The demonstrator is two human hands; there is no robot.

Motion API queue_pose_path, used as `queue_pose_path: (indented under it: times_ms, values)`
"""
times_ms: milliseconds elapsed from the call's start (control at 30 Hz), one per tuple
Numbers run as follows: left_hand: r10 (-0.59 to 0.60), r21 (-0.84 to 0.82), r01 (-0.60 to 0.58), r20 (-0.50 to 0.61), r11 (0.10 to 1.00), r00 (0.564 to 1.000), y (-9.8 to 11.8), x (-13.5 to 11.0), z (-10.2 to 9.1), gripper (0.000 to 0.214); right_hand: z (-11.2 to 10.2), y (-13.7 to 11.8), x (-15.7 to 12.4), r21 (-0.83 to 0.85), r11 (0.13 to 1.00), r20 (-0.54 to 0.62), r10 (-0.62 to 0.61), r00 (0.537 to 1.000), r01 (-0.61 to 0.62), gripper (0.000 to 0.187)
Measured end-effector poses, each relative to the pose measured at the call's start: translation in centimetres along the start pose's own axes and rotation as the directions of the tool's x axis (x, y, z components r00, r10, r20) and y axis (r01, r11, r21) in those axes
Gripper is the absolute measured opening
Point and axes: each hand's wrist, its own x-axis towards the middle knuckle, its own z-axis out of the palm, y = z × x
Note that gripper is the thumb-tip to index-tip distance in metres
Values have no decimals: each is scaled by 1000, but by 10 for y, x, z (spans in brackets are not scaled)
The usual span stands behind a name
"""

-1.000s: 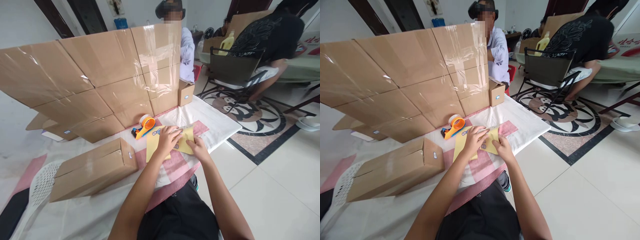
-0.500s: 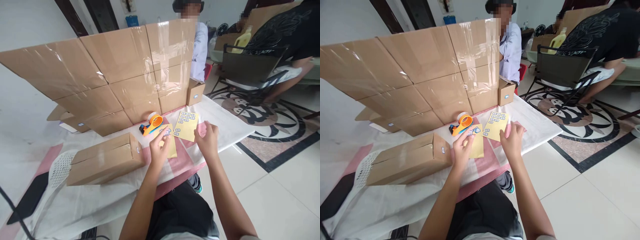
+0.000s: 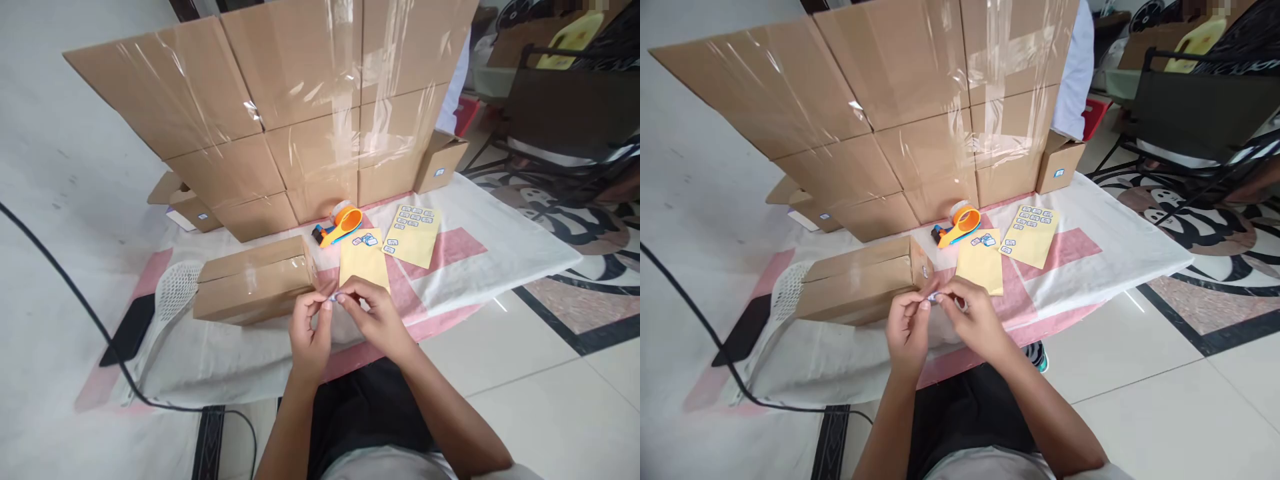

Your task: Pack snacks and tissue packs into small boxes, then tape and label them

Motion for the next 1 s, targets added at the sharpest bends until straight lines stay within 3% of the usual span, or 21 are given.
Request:
queue_pose_path:
  times_ms: [67, 133, 233, 333, 400, 567, 633, 867, 1000]
  values:
    - [122, 150, -103, -121, 983, 985, -3, 5, -20, 8, -6, 12, 18, -76, 997, 45, -28, 999, 31, 24]
    - [316, 413, -222, -176, 884, 932, -6, 16, -42, 14, -13, 28, 40, -143, 988, 132, -48, 990, 67, 24]
    - [439, 737, -284, -18, 613, 898, -10, 37, -67, 27, -15, 51, 72, -142, 978, 328, -102, 939, 156, 23]
    - [432, 811, -314, 85, 494, 898, -16, 49, -78, 33, -5, 68, 89, -113, 967, 452, -155, 879, 228, 21]
    - [455, 814, -333, 96, 476, 885, -19, 51, -79, 33, 4, 75, 90, -128, 963, 468, -152, 871, 237, 19]
    - [462, 823, -318, 77, 471, 883, -22, 48, -77, 33, 18, 78, 79, -85, 982, 307, -134, 942, 167, 19]
    - [462, 823, -313, 71, 473, 884, -22, 48, -76, 33, 18, 76, 76, -53, 986, 282, -134, 950, 155, 22]
    - [469, 828, -310, 65, 468, 881, -21, 49, -75, 32, 0, 77, 76, 21, 996, 345, -93, 934, 91, 26]
    - [458, 817, -312, 67, 485, 887, -21, 48, -76, 33, 7, 77, 74, 38, 994, 412, -112, 904, 105, 27]
